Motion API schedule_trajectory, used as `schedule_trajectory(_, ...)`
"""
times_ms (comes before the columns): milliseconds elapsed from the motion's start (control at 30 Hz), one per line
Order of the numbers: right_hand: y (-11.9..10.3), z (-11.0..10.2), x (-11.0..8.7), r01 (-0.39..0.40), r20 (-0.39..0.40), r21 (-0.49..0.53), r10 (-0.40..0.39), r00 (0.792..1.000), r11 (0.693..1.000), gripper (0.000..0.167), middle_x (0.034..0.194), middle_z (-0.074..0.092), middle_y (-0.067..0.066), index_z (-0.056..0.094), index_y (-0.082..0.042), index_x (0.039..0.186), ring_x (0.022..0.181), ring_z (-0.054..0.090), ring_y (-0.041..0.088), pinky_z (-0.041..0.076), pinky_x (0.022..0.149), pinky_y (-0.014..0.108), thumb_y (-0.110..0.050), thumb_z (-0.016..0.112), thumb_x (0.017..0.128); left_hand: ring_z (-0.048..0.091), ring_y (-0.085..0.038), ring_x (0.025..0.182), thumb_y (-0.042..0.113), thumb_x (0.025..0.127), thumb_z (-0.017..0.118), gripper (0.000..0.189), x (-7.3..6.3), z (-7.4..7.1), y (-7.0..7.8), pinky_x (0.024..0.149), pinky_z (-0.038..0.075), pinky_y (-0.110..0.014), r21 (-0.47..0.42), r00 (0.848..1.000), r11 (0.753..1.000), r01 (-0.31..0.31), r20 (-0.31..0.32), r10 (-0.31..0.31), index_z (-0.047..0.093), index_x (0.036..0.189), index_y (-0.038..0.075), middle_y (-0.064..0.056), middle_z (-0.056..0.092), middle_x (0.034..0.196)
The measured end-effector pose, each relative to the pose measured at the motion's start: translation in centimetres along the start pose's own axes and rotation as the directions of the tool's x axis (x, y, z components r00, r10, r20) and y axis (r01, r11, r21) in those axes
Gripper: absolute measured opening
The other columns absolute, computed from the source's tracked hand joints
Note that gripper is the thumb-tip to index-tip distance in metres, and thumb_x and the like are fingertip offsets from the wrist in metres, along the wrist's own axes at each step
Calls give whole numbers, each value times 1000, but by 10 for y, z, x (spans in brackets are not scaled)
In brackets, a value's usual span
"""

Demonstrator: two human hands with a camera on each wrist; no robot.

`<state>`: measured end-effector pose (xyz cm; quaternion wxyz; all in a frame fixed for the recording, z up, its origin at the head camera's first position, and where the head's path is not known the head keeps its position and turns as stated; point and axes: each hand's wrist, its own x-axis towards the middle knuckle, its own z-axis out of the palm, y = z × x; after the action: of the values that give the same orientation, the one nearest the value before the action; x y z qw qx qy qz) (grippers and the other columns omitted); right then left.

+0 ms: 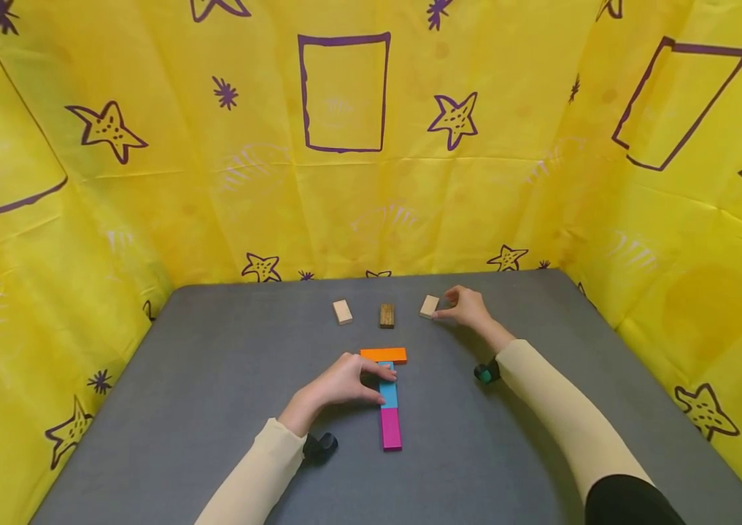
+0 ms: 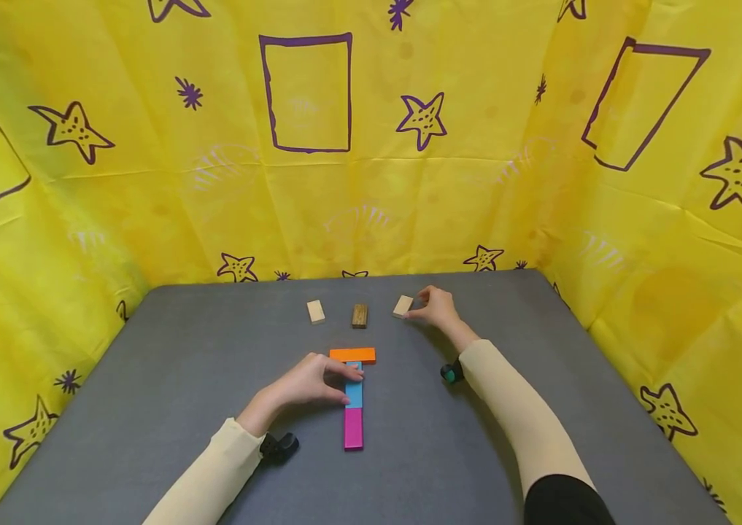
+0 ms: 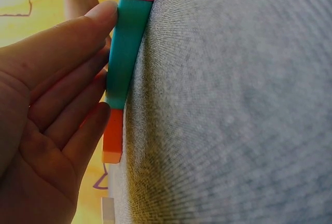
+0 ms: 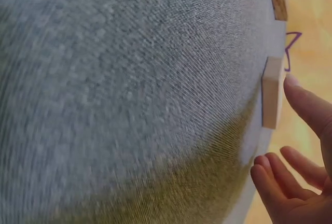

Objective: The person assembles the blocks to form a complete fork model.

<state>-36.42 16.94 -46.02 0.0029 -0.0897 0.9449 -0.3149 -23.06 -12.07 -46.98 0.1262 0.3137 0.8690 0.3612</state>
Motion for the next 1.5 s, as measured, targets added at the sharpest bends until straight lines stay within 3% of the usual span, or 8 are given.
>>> schedule_trajectory(167, 3, 8, 4, -27, -11, 19, 28, 1000, 999, 68, 118, 61, 23, 55, 5, 124, 108, 57, 35, 48, 93, 45, -32, 81, 74, 59, -4, 112, 30, 74, 81, 39, 1, 0, -1, 99, 46, -29, 9, 1000, 1000, 0, 9, -1, 72, 112, 25, 19, 68, 109)
schedule_trajectory(400, 5, 17, 10, 0, -11, 77, 1, 1000, 997, 67, 119, 61, 23, 55, 5, 125, 108, 57, 35, 47, 94, 45, -30, 81, 74, 58, -4, 113, 30, 75, 81, 39, 1, -1, 1, 100, 45, -30, 2, 1000, 1000, 10, 17, -10, 72, 113, 25, 19, 67, 110)
schedule_trajectory(767, 4, 16, 11, 47, 35, 44, -49, 998, 998, 64, 121, 60, 22, 56, 3, 125, 110, 56, 36, 47, 95, 47, -27, 82, 74, 58, -3, 112, 30, 75, 81, 40, 0, -1, 0, 100, 46, -30, 9, 1000, 1000, 10, 10, -10, 71, 113, 26, 20, 67, 110)
schedule_trajectory(1200, 7, 20, 12, 29, 38, 62, -31, 999, 998, 65, 121, 59, 21, 55, 2, 126, 110, 55, 35, 46, 96, 46, -27, 82, 74, 59, -4, 113, 30, 75, 81, 40, 0, 1, -3, 99, 46, -31, 8, 1000, 1000, -15, 2, 15, 71, 113, 26, 19, 68, 110)
schedule_trajectory(1500, 5, 17, 10, 7, 36, 75, -10, 999, 997, 64, 119, 60, 20, 56, 1, 125, 109, 56, 33, 48, 93, 45, -29, 81, 74, 58, -4, 114, 32, 74, 81, 41, 2, 0, -3, 99, 46, -31, -9, 1000, 1000, 7, 9, -7, 71, 113, 25, 19, 67, 110)
